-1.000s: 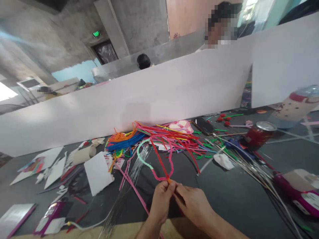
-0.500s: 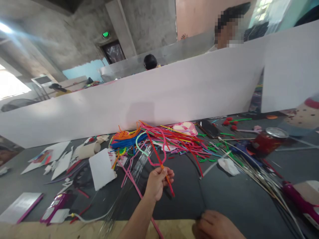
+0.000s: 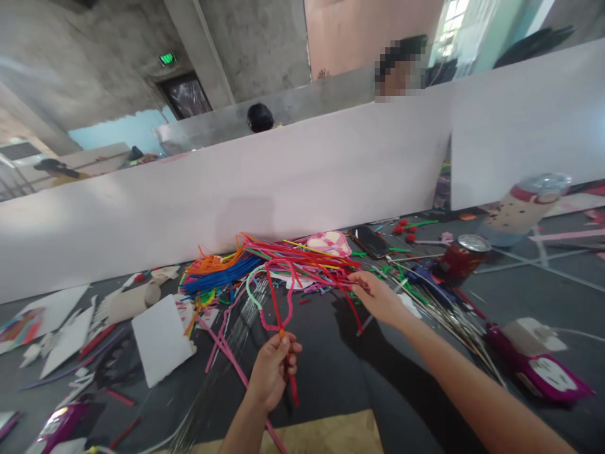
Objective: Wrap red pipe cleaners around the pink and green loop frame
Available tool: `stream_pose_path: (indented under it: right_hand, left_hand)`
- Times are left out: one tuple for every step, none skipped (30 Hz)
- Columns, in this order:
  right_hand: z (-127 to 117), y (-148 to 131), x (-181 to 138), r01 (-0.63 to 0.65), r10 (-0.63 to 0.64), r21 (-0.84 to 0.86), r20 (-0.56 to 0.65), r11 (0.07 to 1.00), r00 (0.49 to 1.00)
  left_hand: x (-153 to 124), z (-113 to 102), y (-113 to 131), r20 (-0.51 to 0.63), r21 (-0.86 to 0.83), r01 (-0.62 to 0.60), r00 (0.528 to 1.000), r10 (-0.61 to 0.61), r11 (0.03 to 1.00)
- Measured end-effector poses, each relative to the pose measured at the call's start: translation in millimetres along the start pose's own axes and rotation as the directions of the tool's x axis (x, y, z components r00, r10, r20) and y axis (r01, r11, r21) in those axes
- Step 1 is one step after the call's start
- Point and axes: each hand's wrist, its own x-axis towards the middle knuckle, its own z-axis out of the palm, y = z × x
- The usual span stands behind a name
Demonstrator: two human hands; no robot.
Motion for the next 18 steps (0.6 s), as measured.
stream_pose_path:
  right_hand:
    - [3.0,-0.3,10.4,0.002,-0.002,-0.021,0.012,1.0,1.0]
    - [7.1,-1.7,20.5,0.006,-0.005,-0.043,0.026,0.999,1.0]
    - [12.1,-3.8,30.1,0.012,-0.009,-0.068,0.043,0.998,0.999]
    - [17.9,-6.2,38.8,0.016,-0.011,-0.096,0.058,0.995,0.998]
    - [24.1,-8.6,46.4,0.015,-0.007,-0.125,0.066,0.992,0.998]
    - [30.4,-10.5,52.6,0.011,0.0,-0.154,0.07,0.988,0.998]
    - [36.5,-11.8,57.5,0.004,0.009,-0.181,0.071,0.983,0.997]
    - [41.9,-12.4,61.1,-0.004,0.019,-0.205,0.071,0.979,0.997]
    - [46.2,-12.4,63.5,-0.01,0.027,-0.223,0.07,0.975,0.997]
    - [49.1,-11.7,65.2,-0.014,0.031,-0.236,0.067,0.972,0.997]
    - [50.4,-10.7,66.2,-0.017,0.033,-0.244,0.063,0.97,0.997]
    - [49.8,-9.4,66.8,-0.019,0.033,-0.247,0.054,0.969,0.998]
    - [47.5,-7.9,67.3,-0.022,0.033,-0.247,0.043,0.969,0.999]
    - [43.7,-6.5,67.6,-0.025,0.033,-0.245,0.028,0.969,0.999]
    - [38.8,-5.0,67.7,-0.029,0.033,-0.241,0.012,0.97,0.999]
    - [33.3,-3.4,67.4,-0.032,0.033,-0.235,-0.001,0.971,0.999]
    - [27.7,-1.9,66.5,-0.031,0.029,-0.228,-0.01,0.973,1.0]
    - [22.6,-0.2,64.8,-0.025,0.023,-0.219,-0.011,0.975,1.0]
  left_hand:
    - [1.6,-2.8,0.5,-0.003,-0.013,-0.006,1.0,0.006,1.0]
    - [3.2,-4.7,0.2,-0.004,-0.024,-0.01,1.0,0.01,1.0]
    - [4.6,-5.8,-0.6,-0.005,-0.034,-0.012,1.0,0.011,0.999]
    - [5.6,-6.3,-1.8,-0.007,-0.043,-0.012,1.0,0.011,0.999]
    - [6.2,-6.4,-3.2,-0.008,-0.049,-0.01,1.0,0.01,0.999]
    - [6.4,-6.6,-4.6,-0.008,-0.053,-0.008,1.0,0.007,0.999]
    - [6.1,-6.9,-6.0,-0.007,-0.056,-0.004,1.0,0.004,0.998]
    - [5.6,-7.4,-7.2,-0.003,-0.059,0.001,1.0,-0.001,0.998]
    - [5.0,-8.1,-8.3,0.002,-0.061,0.007,1.0,-0.007,0.998]
    - [4.4,-8.9,-9.3,0.011,-0.061,0.015,1.0,-0.014,0.998]
    - [4.0,-9.7,-10.3,0.022,-0.06,0.023,1.0,-0.022,0.998]
    - [3.8,-10.3,-11.3,0.033,-0.058,0.031,0.999,-0.029,0.998]
    - [3.8,-10.9,-12.2,0.044,-0.055,0.037,0.998,-0.035,0.998]
    - [4.0,-11.3,-13.0,0.053,-0.052,0.042,0.998,-0.04,0.998]
    - [4.2,-11.7,-13.5,0.059,-0.053,0.046,0.997,-0.043,0.998]
    - [4.5,-12.0,-13.7,0.061,-0.058,0.049,0.997,-0.045,0.997]
    - [4.7,-12.4,-13.5,0.057,-0.068,0.049,0.997,-0.045,0.996]
    - [4.8,-12.9,-13.0,0.05,-0.082,0.049,0.998,-0.045,0.995]
